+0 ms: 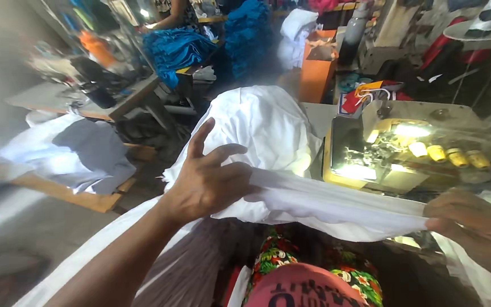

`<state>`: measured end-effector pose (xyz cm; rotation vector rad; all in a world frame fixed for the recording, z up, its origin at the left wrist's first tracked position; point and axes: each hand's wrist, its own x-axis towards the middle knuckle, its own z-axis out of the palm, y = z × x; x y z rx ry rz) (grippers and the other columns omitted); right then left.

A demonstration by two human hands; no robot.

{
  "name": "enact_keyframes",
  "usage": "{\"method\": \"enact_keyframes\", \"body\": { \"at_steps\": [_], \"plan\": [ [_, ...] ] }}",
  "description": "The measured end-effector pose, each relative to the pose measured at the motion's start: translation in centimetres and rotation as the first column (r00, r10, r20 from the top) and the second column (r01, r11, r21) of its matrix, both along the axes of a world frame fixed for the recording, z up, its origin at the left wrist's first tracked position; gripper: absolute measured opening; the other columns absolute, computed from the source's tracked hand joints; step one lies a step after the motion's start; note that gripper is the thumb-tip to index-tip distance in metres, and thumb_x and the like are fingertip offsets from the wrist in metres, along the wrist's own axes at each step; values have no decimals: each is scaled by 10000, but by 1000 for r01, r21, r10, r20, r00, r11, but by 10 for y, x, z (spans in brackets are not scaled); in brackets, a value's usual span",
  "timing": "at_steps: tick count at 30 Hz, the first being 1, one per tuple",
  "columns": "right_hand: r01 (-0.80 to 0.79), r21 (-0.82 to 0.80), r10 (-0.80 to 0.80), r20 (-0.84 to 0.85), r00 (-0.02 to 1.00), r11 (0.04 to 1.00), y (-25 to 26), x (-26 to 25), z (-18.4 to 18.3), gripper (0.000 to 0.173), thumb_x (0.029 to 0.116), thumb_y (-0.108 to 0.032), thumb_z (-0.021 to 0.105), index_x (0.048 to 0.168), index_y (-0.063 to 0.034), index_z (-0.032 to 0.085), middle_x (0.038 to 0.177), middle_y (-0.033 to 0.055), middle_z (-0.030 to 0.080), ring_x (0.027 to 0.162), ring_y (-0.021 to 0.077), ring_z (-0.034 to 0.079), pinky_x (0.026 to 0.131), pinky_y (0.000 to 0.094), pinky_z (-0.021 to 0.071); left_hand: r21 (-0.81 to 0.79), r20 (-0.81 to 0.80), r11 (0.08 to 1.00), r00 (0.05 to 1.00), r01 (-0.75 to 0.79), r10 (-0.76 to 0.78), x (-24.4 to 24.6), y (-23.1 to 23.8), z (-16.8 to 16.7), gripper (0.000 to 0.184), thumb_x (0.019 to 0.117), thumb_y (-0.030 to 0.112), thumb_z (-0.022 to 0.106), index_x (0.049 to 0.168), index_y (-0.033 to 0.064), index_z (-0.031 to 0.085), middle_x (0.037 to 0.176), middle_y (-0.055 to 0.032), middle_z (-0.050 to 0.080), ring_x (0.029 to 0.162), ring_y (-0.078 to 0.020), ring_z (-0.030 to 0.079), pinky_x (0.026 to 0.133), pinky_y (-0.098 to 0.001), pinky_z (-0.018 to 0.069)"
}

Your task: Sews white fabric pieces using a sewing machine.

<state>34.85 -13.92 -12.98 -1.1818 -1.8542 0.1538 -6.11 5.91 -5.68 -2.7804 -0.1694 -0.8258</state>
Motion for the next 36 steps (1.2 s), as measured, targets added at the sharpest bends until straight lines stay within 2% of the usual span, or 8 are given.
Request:
{"method": "enact_keyframes", "body": {
  "at_steps": [9,13,18,23,27,29,32,36],
  "plan": [
    [199,72,-209,171,963,977,0,-17,-10,471,1050,-456,523,844,-63,681,806,89,675,863,138,606,815,225,444,33,-16,996,997,-80,81,-5,6,-16,346,1029,385,589,773,162,659,864,5,701,1181,-261,593,1185,-621,121],
    [275,-6,-266,234,935,961,27,-43,-63,428,1026,-373,558,862,-35,763,867,144,737,784,307,690,679,440,552,-58,-144,984,977,-170,160,11,22,-73,296,1018,294,599,828,109,731,892,-58,725,1152,-342,649,1134,-745,212],
    [317,-38,-299,248,921,948,30,-74,-99,375,1022,-400,559,980,-114,798,980,84,764,877,302,711,694,440,561,-169,-135,956,967,-238,217,26,11,-135,179,1011,149,582,1025,154,761,988,-44,754,1112,-336,692,1092,-802,228],
    [420,-5,-414,148,898,908,48,-72,-73,313,1030,-269,570,996,-37,776,1043,158,744,893,335,703,739,496,551,-369,71,896,954,-247,292,46,11,-110,192,997,171,610,992,64,769,1023,-107,755,1000,-293,720,1035,-637,416],
    [509,-262,-417,338,844,820,78,-76,-58,221,1037,-192,600,1042,-30,750,924,209,727,835,441,706,670,640,521,-470,-335,722,859,-508,387,67,27,-90,294,1038,249,594,1150,25,748,1098,-193,730,1047,-400,679,925,-613,461],
    [546,-531,-353,426,833,648,89,-75,-51,322,1076,-297,533,1047,-36,721,891,221,711,883,446,695,732,648,501,-479,-491,662,801,-577,343,72,34,-89,312,1044,298,584,1109,42,752,1007,-185,726,994,-391,678,899,-616,449],
    [359,-781,-338,202,919,511,98,-62,-62,433,1083,-372,492,1070,0,714,908,230,681,892,406,651,810,635,473,-527,-545,614,789,-587,286,79,32,-86,285,1037,266,606,1080,20,743,1010,-200,712,1017,-395,667,931,-636,425],
    [170,-733,-438,-191,878,659,93,-62,-78,218,1014,-215,648,962,-10,702,811,112,651,762,222,603,751,490,485,-560,-316,713,904,-422,287,77,26,-96,194,996,195,657,996,28,755,922,-165,702,897,-353,689,839,-605,470]
  ]
}}
